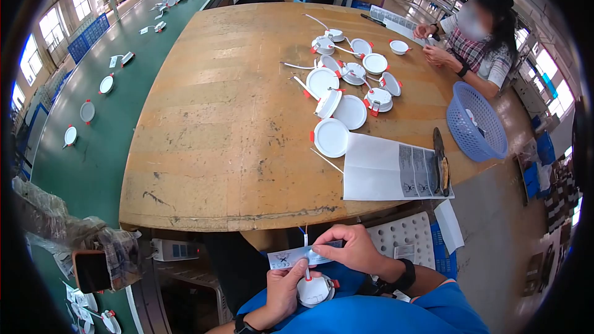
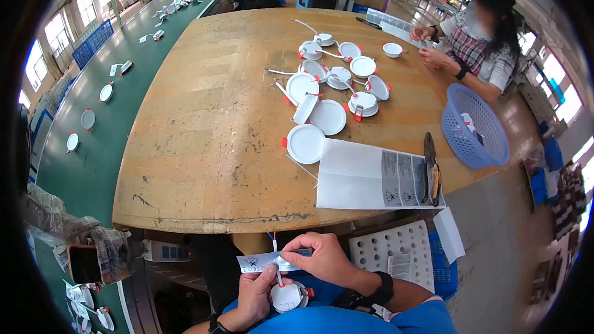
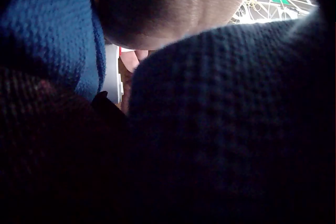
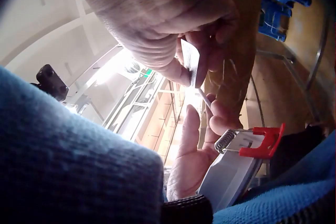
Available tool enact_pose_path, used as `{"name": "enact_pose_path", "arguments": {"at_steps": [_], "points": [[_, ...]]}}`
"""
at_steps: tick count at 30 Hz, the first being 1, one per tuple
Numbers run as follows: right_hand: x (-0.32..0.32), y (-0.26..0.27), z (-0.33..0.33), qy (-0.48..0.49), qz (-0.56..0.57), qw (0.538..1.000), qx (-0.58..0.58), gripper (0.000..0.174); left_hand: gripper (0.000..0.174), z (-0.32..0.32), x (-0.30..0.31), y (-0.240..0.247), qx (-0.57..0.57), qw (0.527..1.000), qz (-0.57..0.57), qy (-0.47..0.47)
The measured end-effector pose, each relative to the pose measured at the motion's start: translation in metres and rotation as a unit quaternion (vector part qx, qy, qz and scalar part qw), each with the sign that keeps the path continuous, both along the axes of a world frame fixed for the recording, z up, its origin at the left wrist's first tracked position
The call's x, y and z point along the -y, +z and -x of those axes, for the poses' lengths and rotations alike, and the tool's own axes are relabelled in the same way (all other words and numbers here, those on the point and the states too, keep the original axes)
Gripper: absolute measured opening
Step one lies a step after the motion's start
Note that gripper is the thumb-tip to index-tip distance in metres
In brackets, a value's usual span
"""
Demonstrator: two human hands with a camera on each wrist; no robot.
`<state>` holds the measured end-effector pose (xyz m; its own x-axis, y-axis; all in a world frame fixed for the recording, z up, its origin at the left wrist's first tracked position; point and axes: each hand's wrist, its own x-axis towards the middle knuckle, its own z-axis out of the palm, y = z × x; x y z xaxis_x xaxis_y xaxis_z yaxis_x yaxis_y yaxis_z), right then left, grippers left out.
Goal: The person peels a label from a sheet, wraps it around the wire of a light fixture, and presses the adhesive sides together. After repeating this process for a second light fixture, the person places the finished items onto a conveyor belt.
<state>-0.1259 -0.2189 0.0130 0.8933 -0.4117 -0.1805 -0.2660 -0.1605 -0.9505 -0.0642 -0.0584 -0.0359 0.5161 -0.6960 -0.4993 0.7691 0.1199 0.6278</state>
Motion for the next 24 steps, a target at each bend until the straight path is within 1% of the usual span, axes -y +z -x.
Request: {"name": "enact_pose_path", "arguments": {"at_steps": [3, 5, 6, 7, 9, 11, 15, 19, 24], "points": [[-0.0006, -0.0037, 0.0006, -0.007, -0.003, 1.000, 0.018, 0.012, 0.023, 0.0000, 0.0004, -0.0005, 0.007, 1.000, 0.001, -0.002], [-0.0006, -0.0038, 0.0013, -0.007, 0.011, 1.000, 0.007, 0.011, 0.024, 0.0005, 0.0005, 0.0011, 0.014, 1.000, -0.007, -0.005], [-0.0014, -0.0018, 0.0007, -0.014, -0.003, 1.000, 0.010, 0.010, 0.021, 0.0001, 0.0011, 0.0061, -0.003, 1.000, -0.010, 0.004], [-0.0018, -0.0034, 0.0009, -0.017, 0.011, 1.000, 0.015, 0.010, 0.022, 0.0007, 0.0009, 0.0051, -0.005, 1.000, -0.014, 0.004], [-0.0015, -0.0028, 0.0015, -0.013, 0.019, 1.000, 0.014, 0.010, 0.024, -0.0003, -0.0016, 0.0008, 0.005, 1.000, -0.008, -0.023], [-0.0014, -0.0027, 0.0013, -0.009, -0.009, 1.000, 0.005, 0.011, 0.024, 0.0001, -0.0012, 0.0006, 0.006, 1.000, 0.013, -0.008], [-0.0006, -0.0027, 0.0006, -0.005, 0.004, 1.000, -0.002, 0.011, 0.021, -0.0018, 0.0001, 0.0037, -0.002, 1.000, 0.024, 0.001], [-0.0008, -0.0034, 0.0003, -0.013, -0.011, 1.000, -0.002, 0.011, 0.022, -0.0014, 0.0009, 0.0015, -0.006, 1.000, 0.031, 0.003], [0.0005, -0.0032, 0.0003, -0.004, 0.002, 1.000, -0.002, 0.012, 0.022, -0.0016, 0.0009, 0.0009, -0.004, 0.999, 0.033, 0.002]]}}
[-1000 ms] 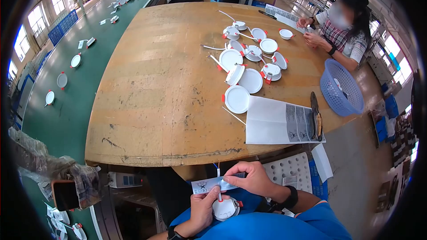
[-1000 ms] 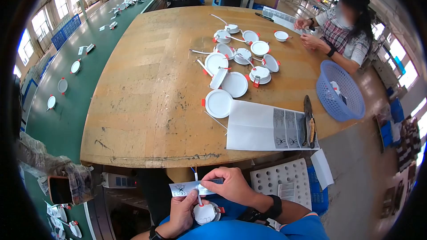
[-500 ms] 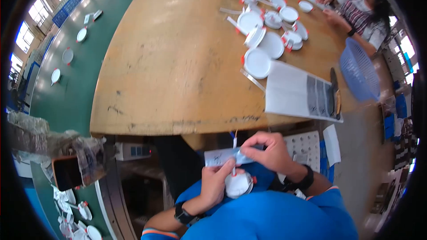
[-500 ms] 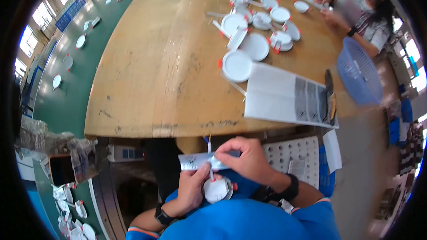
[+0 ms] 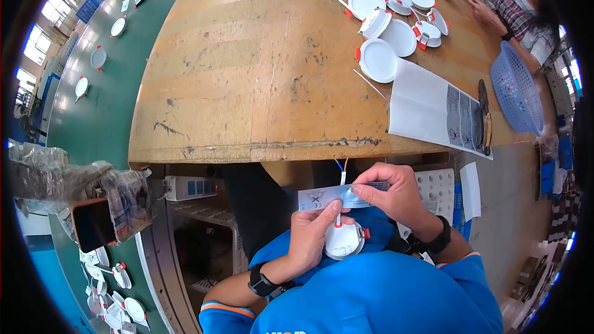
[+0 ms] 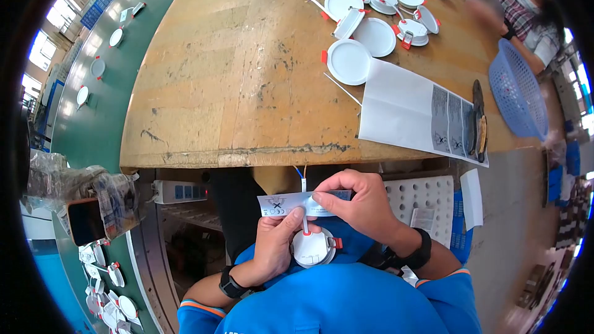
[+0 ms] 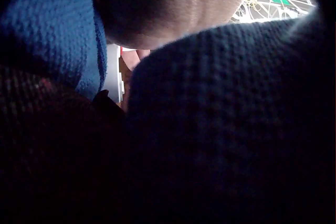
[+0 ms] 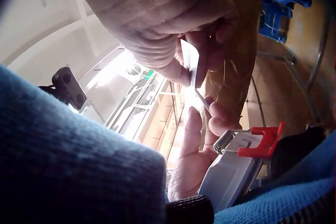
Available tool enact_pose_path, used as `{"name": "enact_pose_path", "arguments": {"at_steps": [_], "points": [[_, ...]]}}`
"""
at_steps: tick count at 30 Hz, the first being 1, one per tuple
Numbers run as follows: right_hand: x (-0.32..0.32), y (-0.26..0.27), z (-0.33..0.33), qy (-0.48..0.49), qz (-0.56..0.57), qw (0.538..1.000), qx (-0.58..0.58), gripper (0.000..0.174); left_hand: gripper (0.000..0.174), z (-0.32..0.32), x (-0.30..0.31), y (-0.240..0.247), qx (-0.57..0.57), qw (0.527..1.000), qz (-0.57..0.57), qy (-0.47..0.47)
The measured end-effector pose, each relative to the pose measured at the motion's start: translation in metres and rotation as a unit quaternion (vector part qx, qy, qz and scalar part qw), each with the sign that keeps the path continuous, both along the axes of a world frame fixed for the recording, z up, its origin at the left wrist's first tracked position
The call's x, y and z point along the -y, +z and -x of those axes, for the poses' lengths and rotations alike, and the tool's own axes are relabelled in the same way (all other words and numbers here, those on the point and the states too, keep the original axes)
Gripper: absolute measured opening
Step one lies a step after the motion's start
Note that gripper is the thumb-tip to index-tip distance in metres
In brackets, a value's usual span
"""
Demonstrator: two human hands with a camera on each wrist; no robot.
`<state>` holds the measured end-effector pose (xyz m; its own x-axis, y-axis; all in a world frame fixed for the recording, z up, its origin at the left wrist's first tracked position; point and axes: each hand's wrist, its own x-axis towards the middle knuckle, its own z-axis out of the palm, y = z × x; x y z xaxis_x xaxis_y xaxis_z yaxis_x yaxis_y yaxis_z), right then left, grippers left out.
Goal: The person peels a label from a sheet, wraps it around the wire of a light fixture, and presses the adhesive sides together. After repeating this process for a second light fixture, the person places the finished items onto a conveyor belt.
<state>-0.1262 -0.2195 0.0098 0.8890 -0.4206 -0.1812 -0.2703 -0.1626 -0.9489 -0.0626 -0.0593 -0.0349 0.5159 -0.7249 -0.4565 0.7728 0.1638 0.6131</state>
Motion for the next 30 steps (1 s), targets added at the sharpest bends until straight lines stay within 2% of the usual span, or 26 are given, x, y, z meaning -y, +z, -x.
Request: {"name": "enact_pose_path", "arguments": {"at_steps": [30], "points": [[-0.0001, -0.0011, 0.0026, 0.009, -0.009, 1.000, 0.001, 0.012, 0.020, 0.0005, 0.0002, -0.0017, 0.012, 1.000, -0.003, -0.010]]}}
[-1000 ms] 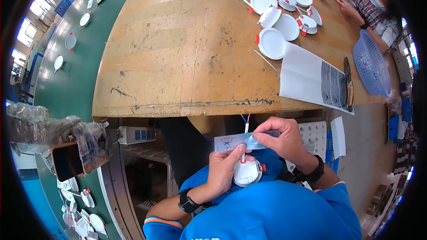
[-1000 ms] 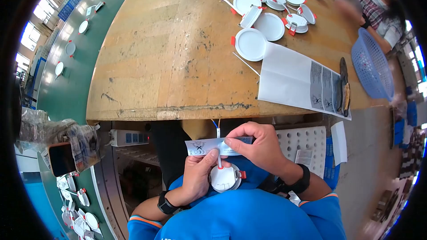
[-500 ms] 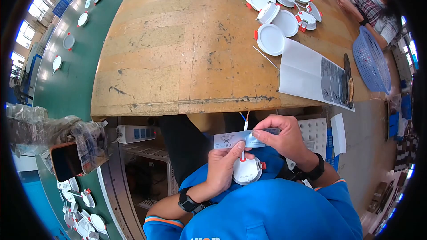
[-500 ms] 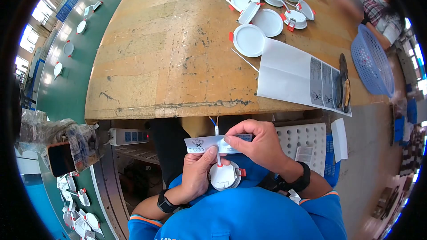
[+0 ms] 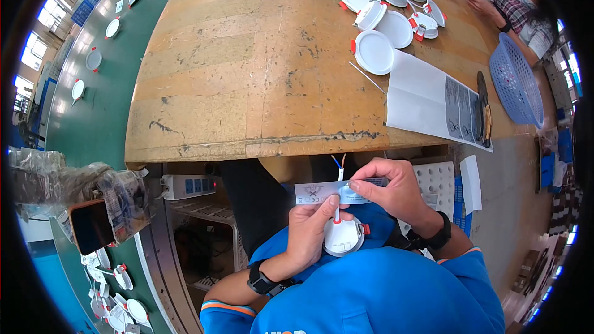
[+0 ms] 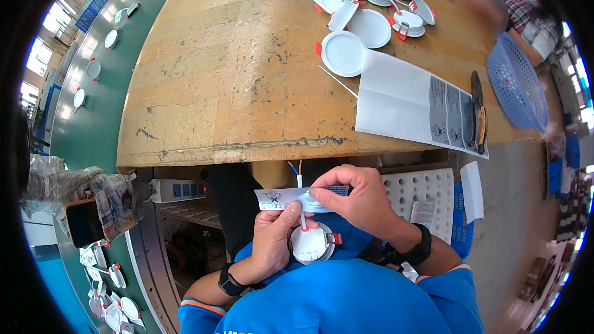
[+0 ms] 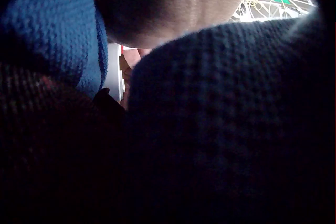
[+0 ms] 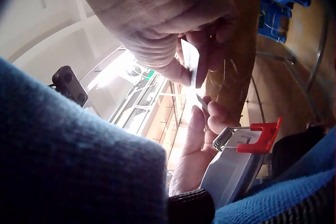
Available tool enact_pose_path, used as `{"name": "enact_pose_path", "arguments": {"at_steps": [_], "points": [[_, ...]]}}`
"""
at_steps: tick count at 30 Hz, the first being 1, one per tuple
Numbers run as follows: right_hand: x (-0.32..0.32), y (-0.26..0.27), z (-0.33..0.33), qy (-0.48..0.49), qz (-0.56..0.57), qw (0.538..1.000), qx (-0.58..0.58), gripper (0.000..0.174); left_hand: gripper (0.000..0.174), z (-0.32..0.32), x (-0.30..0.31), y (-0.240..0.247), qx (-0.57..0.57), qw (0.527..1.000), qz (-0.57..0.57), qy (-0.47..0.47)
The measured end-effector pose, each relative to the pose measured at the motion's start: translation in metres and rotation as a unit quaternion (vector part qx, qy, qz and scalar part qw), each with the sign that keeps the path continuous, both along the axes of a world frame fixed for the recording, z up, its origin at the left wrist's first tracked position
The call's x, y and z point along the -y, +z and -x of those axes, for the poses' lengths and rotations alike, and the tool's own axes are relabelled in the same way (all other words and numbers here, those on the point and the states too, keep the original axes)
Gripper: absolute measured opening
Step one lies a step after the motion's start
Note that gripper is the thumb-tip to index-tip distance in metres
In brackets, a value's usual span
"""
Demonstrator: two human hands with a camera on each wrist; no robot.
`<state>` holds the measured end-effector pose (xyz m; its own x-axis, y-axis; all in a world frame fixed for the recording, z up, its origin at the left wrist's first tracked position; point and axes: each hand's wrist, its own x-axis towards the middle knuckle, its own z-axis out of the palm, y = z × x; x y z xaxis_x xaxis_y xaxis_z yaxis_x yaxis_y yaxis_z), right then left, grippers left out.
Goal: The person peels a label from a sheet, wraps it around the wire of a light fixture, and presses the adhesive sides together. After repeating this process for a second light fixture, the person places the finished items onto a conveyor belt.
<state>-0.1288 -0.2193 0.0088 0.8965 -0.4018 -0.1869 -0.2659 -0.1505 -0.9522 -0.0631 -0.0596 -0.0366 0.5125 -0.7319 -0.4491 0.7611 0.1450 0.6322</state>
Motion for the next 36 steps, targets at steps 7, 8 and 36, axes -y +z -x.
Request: {"name": "enact_pose_path", "arguments": {"at_steps": [7, 8, 36], "points": [[0.000, -0.001, 0.000, 0.002, 0.010, 1.000, 0.010, 0.013, 0.021, 0.000, 0.000, 0.001, 0.001, 1.000, -0.006, -0.006], [0.000, -0.001, 0.000, 0.002, 0.009, 1.000, 0.008, 0.013, 0.020, 0.000, 0.000, 0.001, 0.000, 1.000, -0.008, -0.005], [0.008, 0.023, 0.001, 0.011, 0.155, 0.988, 0.028, 0.018, 0.024, -0.007, 0.003, 0.000, -0.007, 0.997, 0.015, -0.072]]}}
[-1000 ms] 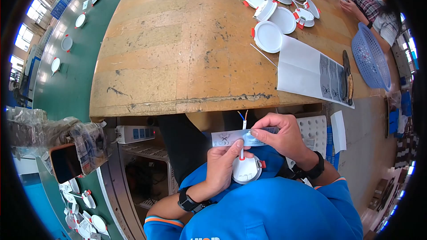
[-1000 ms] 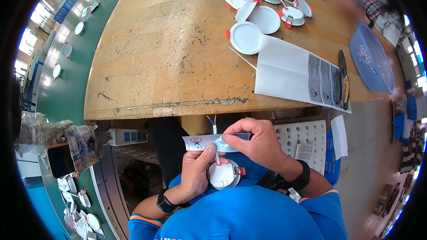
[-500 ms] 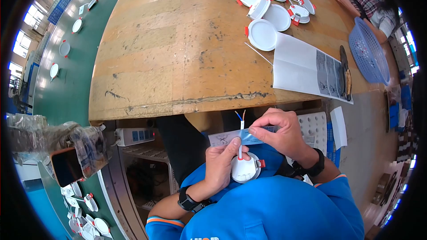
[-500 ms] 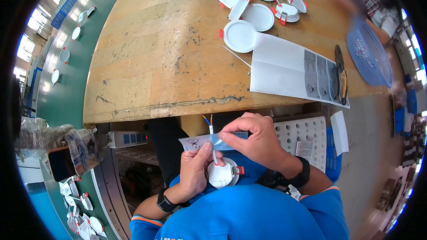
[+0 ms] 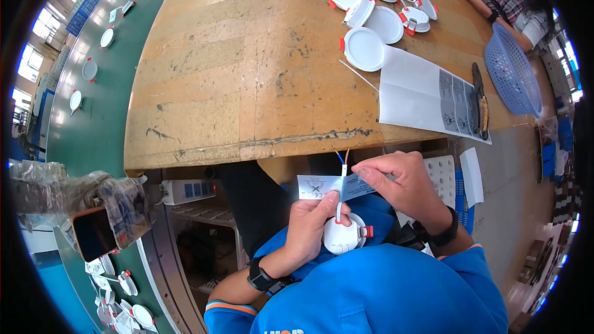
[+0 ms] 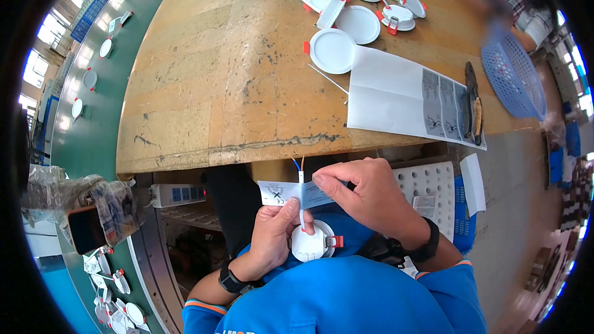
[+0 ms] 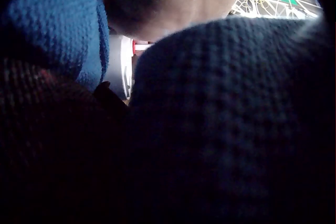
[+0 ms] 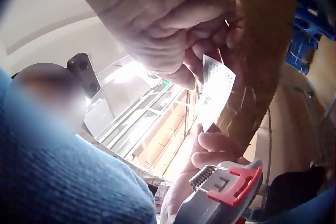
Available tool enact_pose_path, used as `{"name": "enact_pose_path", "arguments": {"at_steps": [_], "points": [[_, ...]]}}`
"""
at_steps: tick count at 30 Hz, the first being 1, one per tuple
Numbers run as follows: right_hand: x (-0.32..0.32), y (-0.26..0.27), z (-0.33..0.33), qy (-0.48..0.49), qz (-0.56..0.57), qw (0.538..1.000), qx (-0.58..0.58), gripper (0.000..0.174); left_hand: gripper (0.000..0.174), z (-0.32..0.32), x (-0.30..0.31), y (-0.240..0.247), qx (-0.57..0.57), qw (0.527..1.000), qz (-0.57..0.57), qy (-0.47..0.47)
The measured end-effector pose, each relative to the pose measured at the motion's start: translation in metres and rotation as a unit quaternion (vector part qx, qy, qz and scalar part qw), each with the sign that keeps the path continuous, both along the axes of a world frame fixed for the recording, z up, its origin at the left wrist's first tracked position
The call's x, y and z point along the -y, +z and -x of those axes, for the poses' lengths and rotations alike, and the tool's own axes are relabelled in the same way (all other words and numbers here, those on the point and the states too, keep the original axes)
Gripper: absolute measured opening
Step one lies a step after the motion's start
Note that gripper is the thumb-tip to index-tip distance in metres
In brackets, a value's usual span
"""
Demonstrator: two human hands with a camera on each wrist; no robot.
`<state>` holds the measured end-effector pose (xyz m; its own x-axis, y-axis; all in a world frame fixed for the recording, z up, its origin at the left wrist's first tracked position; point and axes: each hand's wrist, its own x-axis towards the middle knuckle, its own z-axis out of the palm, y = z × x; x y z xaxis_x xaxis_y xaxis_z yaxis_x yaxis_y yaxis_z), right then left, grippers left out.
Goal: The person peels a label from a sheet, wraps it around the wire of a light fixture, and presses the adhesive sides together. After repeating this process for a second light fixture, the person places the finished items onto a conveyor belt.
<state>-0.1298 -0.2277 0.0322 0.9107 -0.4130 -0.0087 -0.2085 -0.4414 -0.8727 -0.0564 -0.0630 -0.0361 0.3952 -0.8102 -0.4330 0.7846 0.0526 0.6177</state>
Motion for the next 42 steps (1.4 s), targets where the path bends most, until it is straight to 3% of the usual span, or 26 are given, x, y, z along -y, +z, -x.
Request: {"name": "enact_pose_path", "arguments": {"at_steps": [4, 10, 13, 14, 17, 22, 25, 34, 36, 37, 39, 42], "points": [[0.006, 0.010, 0.002, 0.029, 0.042, 0.998, -0.031, 0.023, 0.022, 0.000, 0.001, 0.000, -0.001, 1.000, 0.024, -0.019], [0.004, 0.013, 0.004, -0.015, 0.000, 0.999, -0.035, 0.030, 0.023, 0.000, 0.001, 0.001, -0.013, 0.999, 0.013, -0.030], [0.011, 0.010, 0.003, -0.065, 0.132, 0.989, 0.002, 0.030, 0.024, 0.000, -0.002, -0.001, -0.005, 0.999, 0.033, -0.032], [0.015, 0.004, 0.004, -0.078, 0.109, 0.991, 0.027, 0.027, 0.024, -0.001, -0.003, -0.001, -0.006, 0.998, 0.039, -0.040], [0.021, 0.019, 0.000, 0.035, -0.062, 0.997, -0.027, 0.023, 0.026, -0.002, -0.003, 0.003, -0.008, 0.997, 0.048, -0.057], [0.022, 0.003, -0.016, 0.143, -0.276, 0.950, -0.009, 0.017, 0.027, -0.005, -0.001, 0.010, 0.005, 0.994, 0.053, -0.095], [0.019, 0.001, -0.017, 0.163, -0.268, 0.949, 0.018, 0.015, 0.026, -0.006, 0.001, 0.008, -0.020, 0.993, 0.091, -0.079], [0.005, 0.017, -0.007, 0.034, -0.206, 0.973, 0.095, 0.007, 0.027, -0.006, -0.003, 0.018, 0.221, 0.975, -0.001, 0.039], [0.003, 0.022, -0.007, 0.044, -0.140, 0.980, 0.133, 0.007, 0.021, -0.004, 0.000, 0.021, 0.293, 0.951, -0.037, 0.094], [0.003, 0.026, -0.008, 0.049, -0.098, 0.982, 0.154, 0.007, 0.016, -0.005, -0.001, 0.023, 0.377, 0.917, -0.084, 0.105], [0.002, 0.035, -0.008, 0.038, -0.072, 0.986, 0.147, 0.009, 0.015, -0.018, -0.002, 0.031, 0.622, 0.771, -0.063, 0.118], [-0.003, 0.043, -0.008, 0.018, -0.099, 0.986, 0.134, 0.009, 0.016, -0.030, 0.000, 0.044, 0.732, 0.660, -0.040, 0.164]]}}
